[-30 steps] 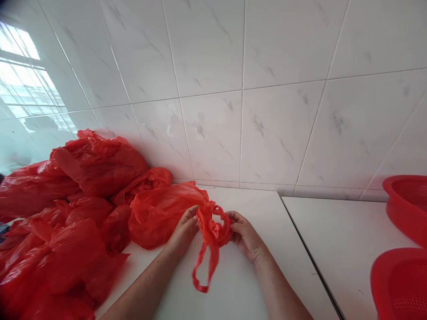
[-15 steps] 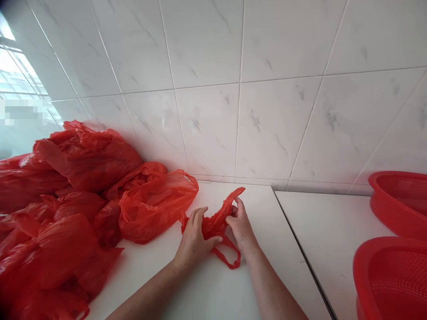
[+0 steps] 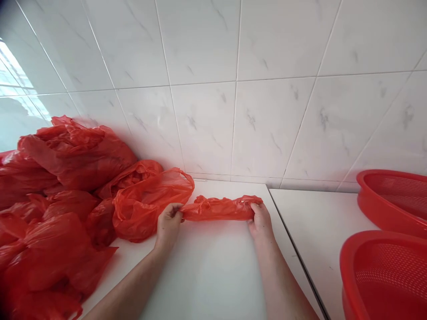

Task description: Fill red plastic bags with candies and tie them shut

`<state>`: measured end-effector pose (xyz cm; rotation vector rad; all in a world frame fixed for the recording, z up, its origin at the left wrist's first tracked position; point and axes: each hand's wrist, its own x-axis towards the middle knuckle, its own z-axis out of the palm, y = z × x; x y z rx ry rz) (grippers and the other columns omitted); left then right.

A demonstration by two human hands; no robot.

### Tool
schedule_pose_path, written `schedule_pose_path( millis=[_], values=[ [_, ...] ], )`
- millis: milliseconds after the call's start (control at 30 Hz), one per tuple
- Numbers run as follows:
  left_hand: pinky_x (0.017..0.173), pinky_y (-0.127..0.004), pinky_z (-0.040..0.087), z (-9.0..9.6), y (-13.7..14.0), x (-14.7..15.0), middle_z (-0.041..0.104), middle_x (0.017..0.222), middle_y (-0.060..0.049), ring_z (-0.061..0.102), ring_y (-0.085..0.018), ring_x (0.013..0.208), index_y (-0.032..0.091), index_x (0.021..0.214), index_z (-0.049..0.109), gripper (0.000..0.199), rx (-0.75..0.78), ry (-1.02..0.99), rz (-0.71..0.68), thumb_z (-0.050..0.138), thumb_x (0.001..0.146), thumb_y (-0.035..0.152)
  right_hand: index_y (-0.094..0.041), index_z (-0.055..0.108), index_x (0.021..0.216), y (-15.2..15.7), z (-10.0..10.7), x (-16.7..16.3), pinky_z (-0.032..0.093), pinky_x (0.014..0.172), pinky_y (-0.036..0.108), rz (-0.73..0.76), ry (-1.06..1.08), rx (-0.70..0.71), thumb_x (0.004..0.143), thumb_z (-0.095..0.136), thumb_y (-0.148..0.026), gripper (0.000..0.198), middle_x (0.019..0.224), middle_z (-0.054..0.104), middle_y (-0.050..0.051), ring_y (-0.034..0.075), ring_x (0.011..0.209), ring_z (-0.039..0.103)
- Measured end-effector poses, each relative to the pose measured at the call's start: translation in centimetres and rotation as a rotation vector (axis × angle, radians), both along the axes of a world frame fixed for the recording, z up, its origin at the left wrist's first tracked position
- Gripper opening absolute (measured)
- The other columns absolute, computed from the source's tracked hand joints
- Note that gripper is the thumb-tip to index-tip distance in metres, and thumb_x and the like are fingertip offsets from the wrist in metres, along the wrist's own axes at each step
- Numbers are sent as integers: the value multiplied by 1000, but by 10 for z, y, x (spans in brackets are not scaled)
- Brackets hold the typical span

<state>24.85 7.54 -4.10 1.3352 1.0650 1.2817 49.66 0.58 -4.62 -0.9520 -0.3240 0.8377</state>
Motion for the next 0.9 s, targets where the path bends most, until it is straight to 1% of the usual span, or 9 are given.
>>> schedule_pose_path(
  millis=[100,133,300,467,567,700,767,833,900],
  values=[
    [74,-30,54,-2,5,-1,63,93,-6,64,-16,83,19,90,51,11,-133,-216,8,50,80,21,-21,55,79,-2,0,6,21,32,18,-47,-39,-46,59,70,-28,26,63,60,-4,7,46,46],
    [75,-30,54,-3,6,-1,63,93,-6,65,-16,85,19,89,50,8,-181,-275,-5,49,81,19,-21,55,80,-3,0,7,20,32,18,-55,-57,-56,59,71,-29,27,63,60,-4,7,45,45],
    [78,-29,56,-3,6,4,66,89,-8,66,-16,89,18,80,53,16,-376,-486,-81,39,88,17,-22,54,87,-3,2,3,42,47,21,-71,-156,-100,59,70,-28,33,73,64,-2,13,63,59],
    [74,-27,56,3,3,6,66,87,-8,66,-15,82,16,81,59,23,-507,-599,-139,41,91,26,-20,55,83,-3,4,4,36,44,23,-97,-306,-146,62,61,-36,27,75,63,1,15,62,57],
    [74,-26,56,3,2,5,66,90,-6,66,-13,79,15,86,59,18,-535,-663,-131,45,91,25,-20,50,80,-6,7,6,38,53,26,-250,-431,-214,70,54,-42,24,74,60,1,16,65,55],
    [72,-26,56,-2,4,4,66,88,-6,66,-13,76,14,89,59,14,-550,-727,-121,46,91,21,-22,42,67,-13,20,-15,31,58,27,-476,-677,-317,78,53,-44,27,64,48,-2,14,62,42],
    [71,-26,56,-5,5,5,67,88,-6,67,-13,76,14,89,59,14,-546,-745,-136,46,91,21,-22,39,63,-14,27,-40,30,59,27,-413,-891,-305,83,48,-43,31,60,44,-3,13,61,38],
    [71,-27,55,-6,4,7,67,88,-6,67,-14,76,14,88,59,14,-532,-754,-167,47,90,21,-22,39,62,-12,30,-69,31,58,26,-205,-1154,-271,87,42,-43,34,59,44,-3,13,59,38],
    [72,-28,55,-4,1,8,68,87,-7,67,-16,77,14,87,60,13,-511,-748,-217,50,88,22,-21,45,64,-7,27,-91,34,59,25,30,-1359,-247,89,40,-39,31,63,51,-2,12,60,44]
  ],
)
